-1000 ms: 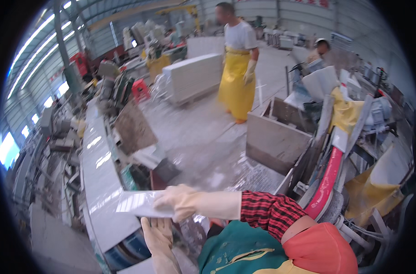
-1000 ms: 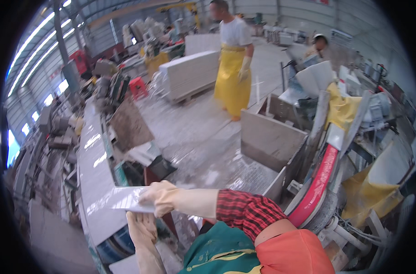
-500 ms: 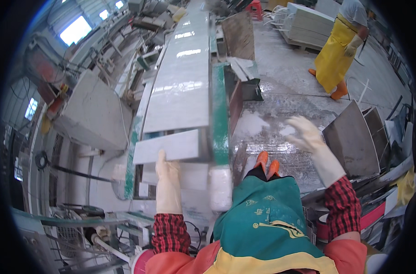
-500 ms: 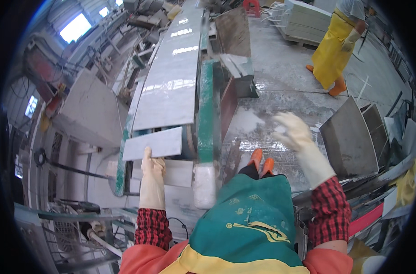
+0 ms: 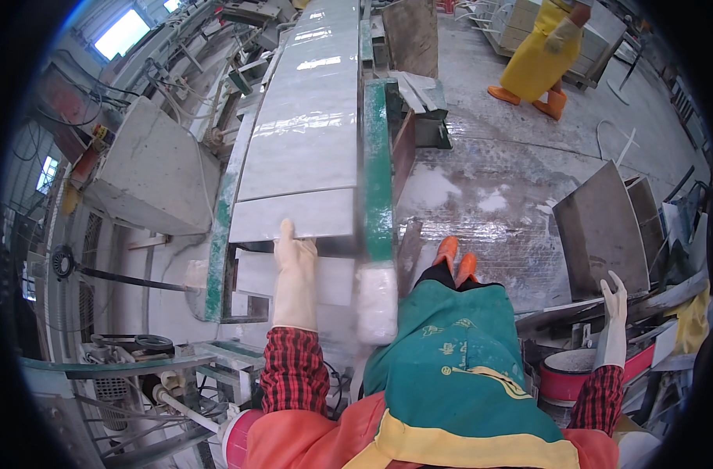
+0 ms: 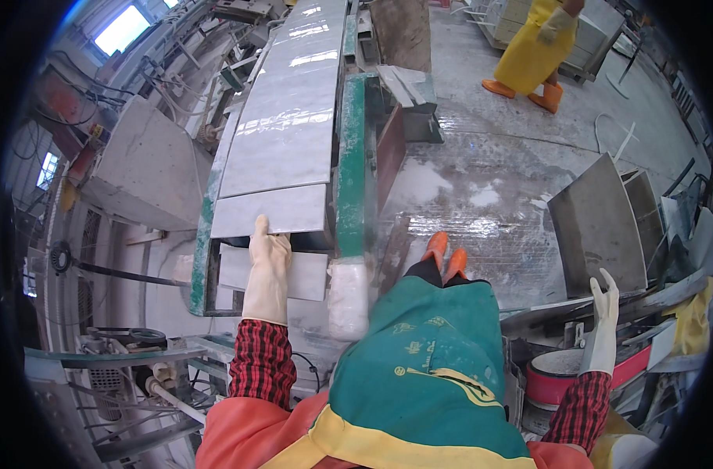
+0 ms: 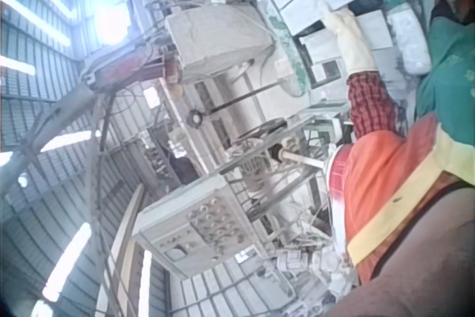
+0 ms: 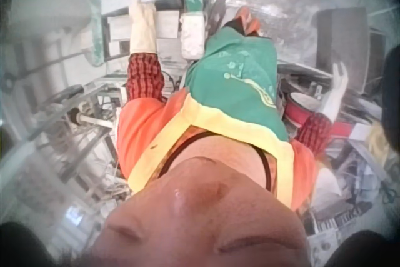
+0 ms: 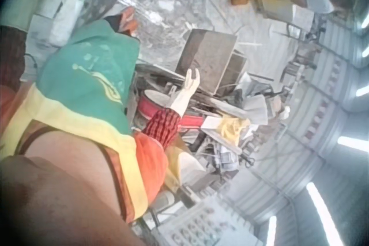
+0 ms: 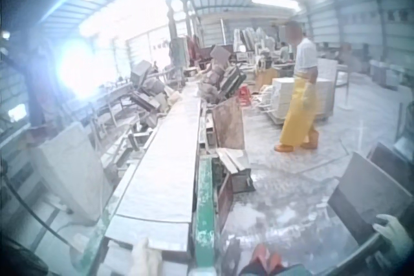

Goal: The person repeatedly picks up rectangular white blocks and places them onto a moving conveyor belt in a factory. The blocks travel along the belt into a processing machine while the person continues to feed more blocks one at a time.

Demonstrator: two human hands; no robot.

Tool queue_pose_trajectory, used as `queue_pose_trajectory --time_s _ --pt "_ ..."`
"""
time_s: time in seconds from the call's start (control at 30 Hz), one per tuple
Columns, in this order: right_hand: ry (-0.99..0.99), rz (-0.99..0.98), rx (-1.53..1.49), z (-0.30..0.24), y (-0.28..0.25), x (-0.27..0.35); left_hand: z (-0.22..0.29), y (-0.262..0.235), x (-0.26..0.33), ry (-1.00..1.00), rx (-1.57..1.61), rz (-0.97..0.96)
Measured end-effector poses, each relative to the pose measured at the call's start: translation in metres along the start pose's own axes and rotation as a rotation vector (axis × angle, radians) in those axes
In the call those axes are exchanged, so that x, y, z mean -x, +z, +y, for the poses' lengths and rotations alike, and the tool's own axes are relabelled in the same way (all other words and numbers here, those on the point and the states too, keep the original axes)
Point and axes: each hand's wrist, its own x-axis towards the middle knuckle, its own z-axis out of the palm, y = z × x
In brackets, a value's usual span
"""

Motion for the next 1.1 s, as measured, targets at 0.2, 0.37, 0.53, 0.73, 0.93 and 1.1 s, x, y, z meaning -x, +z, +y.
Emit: queue_pose_trajectory --time_s 0.2,0.37,0.53,0.73,0.93,1.1 --pt "-0.030 -0.042 -0.078 0.011 0.011 0.008 -0.004 0.006 -0.007 -0.043 -0.017 0.092" --pt "-0.018 -0.053 0.007 -0.020 0.012 0.012 -0.004 0.001 -0.010 -0.066 0.021 0.011" --pt "-0.046 -0.081 -0.080 -0.044 0.015 0.016 -0.001 -0.001 -0.014 -0.178 0.054 -0.066" --pt "-0.019 -0.097 -0.075 -0.038 0.018 0.014 -0.006 0.026 0.015 0.080 -0.307 0.052" --pt "0.000 -0.087 -0.085 -0.012 0.023 0.018 0.008 0.031 0.036 -0.040 -0.366 -0.107" --pt "-0.011 -0.062 -0.046 0.023 0.005 0.027 0.017 0.019 0.042 0.040 -0.721 -0.075"
